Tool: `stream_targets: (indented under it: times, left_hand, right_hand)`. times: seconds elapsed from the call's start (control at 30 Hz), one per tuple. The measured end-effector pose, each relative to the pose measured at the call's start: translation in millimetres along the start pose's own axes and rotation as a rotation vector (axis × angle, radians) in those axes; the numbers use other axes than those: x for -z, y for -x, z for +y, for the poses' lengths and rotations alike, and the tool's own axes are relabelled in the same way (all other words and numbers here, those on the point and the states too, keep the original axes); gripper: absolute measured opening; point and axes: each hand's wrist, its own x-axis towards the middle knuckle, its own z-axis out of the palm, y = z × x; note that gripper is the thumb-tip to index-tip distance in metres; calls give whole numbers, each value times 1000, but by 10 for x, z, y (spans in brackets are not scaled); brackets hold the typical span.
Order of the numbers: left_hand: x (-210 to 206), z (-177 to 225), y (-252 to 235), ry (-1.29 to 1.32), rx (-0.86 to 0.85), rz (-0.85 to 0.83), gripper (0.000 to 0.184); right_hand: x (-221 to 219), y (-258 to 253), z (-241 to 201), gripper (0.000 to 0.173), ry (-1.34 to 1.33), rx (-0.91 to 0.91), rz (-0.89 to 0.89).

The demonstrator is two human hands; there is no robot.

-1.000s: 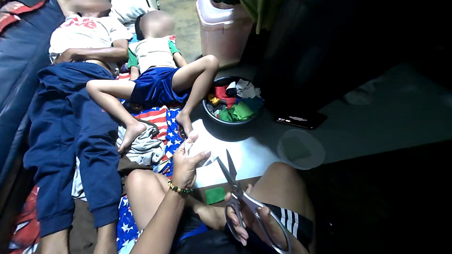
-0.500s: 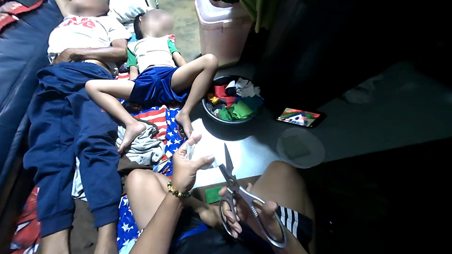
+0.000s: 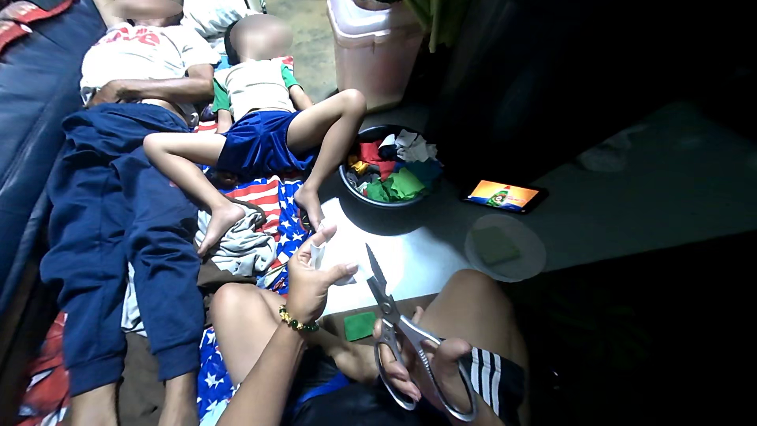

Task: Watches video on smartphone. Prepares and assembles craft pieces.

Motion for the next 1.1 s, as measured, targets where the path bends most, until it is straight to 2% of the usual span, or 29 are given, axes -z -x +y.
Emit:
stream_targets:
  times: [0.13,0.27,0.5,0.9,1.1]
  left_hand:
    - [3,1,3,-12,-4,-18,67]
    - [26,-26,3,-43,-14,-53,66]
    - [90,-90,55,-135,-78,-153,63]
    - [66,-120,114,-170,-137,-134,62]
    - [61,-140,129,-107,-128,-104,64]
  right_hand:
    - [-40,28,2,66,3,-70,120]
    - [-78,57,34,61,76,-57,206]
    - [57,56,53,78,150,-17,-20]
    - [56,-16,27,80,140,-10,-14]
    - [34,-15,58,80,72,-2,23]
